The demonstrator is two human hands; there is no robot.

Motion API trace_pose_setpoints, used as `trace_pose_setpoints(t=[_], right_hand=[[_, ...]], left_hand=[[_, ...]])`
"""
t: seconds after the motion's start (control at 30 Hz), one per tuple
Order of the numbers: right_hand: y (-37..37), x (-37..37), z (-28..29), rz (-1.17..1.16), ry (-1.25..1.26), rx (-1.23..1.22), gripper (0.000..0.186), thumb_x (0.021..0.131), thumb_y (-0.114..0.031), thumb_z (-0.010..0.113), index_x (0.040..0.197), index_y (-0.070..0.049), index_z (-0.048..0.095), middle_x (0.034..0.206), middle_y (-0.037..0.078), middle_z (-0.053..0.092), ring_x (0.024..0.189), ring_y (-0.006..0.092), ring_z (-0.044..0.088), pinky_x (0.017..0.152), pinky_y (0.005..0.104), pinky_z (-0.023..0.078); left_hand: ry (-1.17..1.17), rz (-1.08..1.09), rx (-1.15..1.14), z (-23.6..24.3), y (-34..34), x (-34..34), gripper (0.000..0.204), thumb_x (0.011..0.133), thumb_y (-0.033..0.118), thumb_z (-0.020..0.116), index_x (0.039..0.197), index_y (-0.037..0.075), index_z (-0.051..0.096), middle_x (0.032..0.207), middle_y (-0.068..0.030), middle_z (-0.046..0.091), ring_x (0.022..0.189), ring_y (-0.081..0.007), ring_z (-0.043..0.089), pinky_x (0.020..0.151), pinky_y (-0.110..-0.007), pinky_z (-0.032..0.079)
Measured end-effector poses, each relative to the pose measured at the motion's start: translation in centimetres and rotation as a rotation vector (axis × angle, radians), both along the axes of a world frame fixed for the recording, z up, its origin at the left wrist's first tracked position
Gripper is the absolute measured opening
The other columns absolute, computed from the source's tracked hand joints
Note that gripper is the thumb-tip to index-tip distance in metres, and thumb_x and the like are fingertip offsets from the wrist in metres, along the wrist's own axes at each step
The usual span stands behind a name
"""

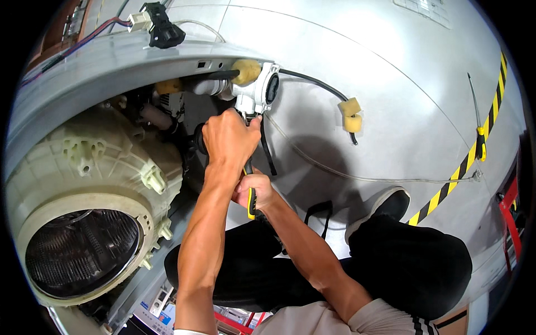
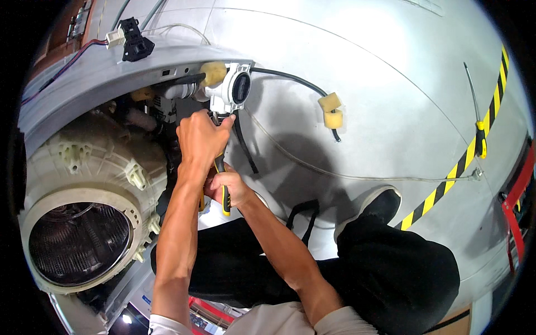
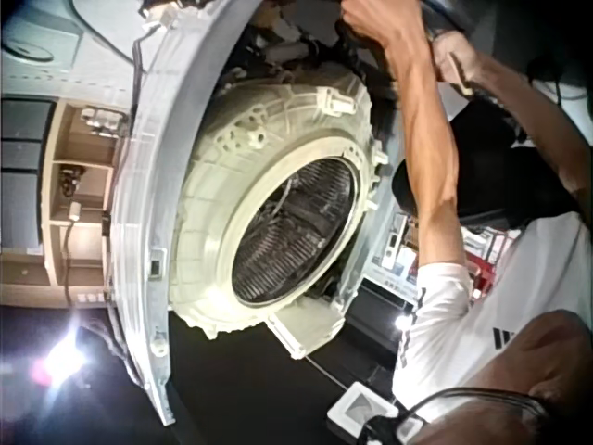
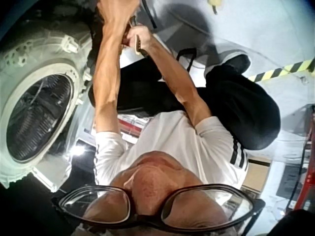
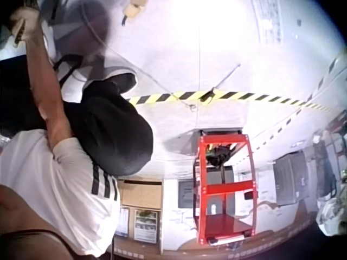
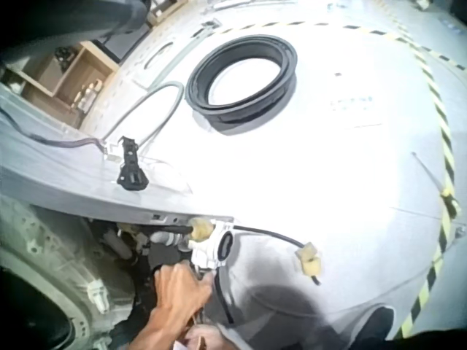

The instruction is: The person detaches a black hose from a white plastic pump housing using pliers and then uses a screwdriver to manipulate a component on the washing machine tub.

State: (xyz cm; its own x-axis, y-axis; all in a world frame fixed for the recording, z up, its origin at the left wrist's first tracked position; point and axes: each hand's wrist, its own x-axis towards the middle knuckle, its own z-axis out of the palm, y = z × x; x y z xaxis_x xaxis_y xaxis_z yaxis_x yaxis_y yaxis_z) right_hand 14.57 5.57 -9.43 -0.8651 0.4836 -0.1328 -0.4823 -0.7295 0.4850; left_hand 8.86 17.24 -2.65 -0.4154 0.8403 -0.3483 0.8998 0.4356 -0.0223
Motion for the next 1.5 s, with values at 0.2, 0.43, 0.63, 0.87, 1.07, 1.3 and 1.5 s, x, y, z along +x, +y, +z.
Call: trace_pose_setpoints(t=[0.2, 0.43, 0.63, 0.87, 1.07, 1.3, 1.5], right_hand=[[1.2, 0.4, -0.2, 0.067, -0.181, 0.175, 0.04, 0.069, -0.003, 0.051, 0.109, 0.001, 0.052, 0.097, 0.014, 0.061, 0.086, 0.0253, 0.062, 0.08, 0.0413, 0.051], [2.9, 1.2, 1.8, 0.267, -0.469, 0.353, 0.034, 0.074, -0.002, 0.049, 0.108, 0.001, 0.051, 0.089, 0.011, 0.059, 0.077, 0.0207, 0.06, 0.073, 0.0368, 0.053], [3.6, 1.6, 2.7, 0.321, -0.567, 0.376, 0.035, 0.073, -0.002, 0.05, 0.109, 0.0, 0.051, 0.088, 0.011, 0.059, 0.076, 0.0213, 0.06, 0.074, 0.0381, 0.054], [3.1, 2.1, 1.2, 0.255, -0.353, 0.261, 0.046, 0.066, 0.001, 0.049, 0.112, 0.003, 0.05, 0.093, 0.016, 0.059, 0.081, 0.0256, 0.061, 0.079, 0.0408, 0.054], [4.7, 4.2, -0.2, 0.335, -0.341, 0.418, 0.07, 0.069, 0.004, 0.051, 0.137, -0.002, 0.037, 0.116, 0.022, 0.059, 0.108, 0.0303, 0.061, 0.093, 0.0452, 0.05], [6.6, 5.5, 0.0, 0.528, -0.456, 0.619, 0.076, 0.072, 0.006, 0.044, 0.145, -0.012, 0.033, 0.129, 0.016, 0.057, 0.118, 0.0268, 0.058, 0.095, 0.0418, 0.049], [6.6, 6.0, 0.3, 0.459, -0.196, 0.508, 0.079, 0.072, 0.002, 0.05, 0.147, -0.006, 0.029, 0.132, 0.03, 0.05, 0.122, 0.0433, 0.052, 0.099, 0.0551, 0.043]], left_hand=[[-0.188, 0.111, 0.026, 0.3, 0.5, -1.2, 0.039, 0.07, 0.031, 0.077, 0.069, -0.007, 0.067, 0.062, -0.0258, 0.062, 0.065, -0.043, 0.064, 0.065, -0.046, 0.051], [-0.388, 0.289, -0.096, 1.6, 1.4, -3.2, 0.047, 0.064, 0.034, 0.08, 0.086, -0.007, 0.071, 0.074, -0.0214, 0.069, 0.075, -0.033, 0.07, 0.076, -0.037, 0.052], [-0.38, 0.259, -0.061, 0.3, 0.9, -4.4, 0.055, 0.061, 0.037, 0.082, 0.09, -0.009, 0.07, 0.088, -0.025, 0.07, 0.086, -0.0332, 0.07, 0.08, -0.036, 0.052], [-0.255, 0.245, -0.06, 0.8, 1.0, -2.6, 0.067, 0.061, 0.041, 0.082, 0.095, -0.015, 0.067, 0.084, -0.0242, 0.07, 0.081, -0.03, 0.07, 0.08, -0.035, 0.051], [-0.416, 0.285, -0.131, 1.9, 1.3, -3.1, 0.077, 0.064, 0.047, 0.081, 0.104, -0.016, 0.064, 0.084, -0.0184, 0.07, 0.077, -0.0204, 0.067, 0.076, -0.031, 0.051], [-0.843, 0.445, -0.191, 0.9, -0.4, -7.6, 0.057, 0.088, 0.044, 0.046, 0.113, -0.004, 0.064, 0.116, -0.0124, 0.063, 0.115, -0.0194, 0.053, 0.103, -0.03, 0.03], [-0.804, 0.377, -0.071, 0.5, -1.1, -7.5, 0.057, 0.09, 0.035, 0.04, 0.121, -0.01, 0.057, 0.12, -0.0182, 0.062, 0.116, -0.0252, 0.054, 0.104, -0.034, 0.034]])
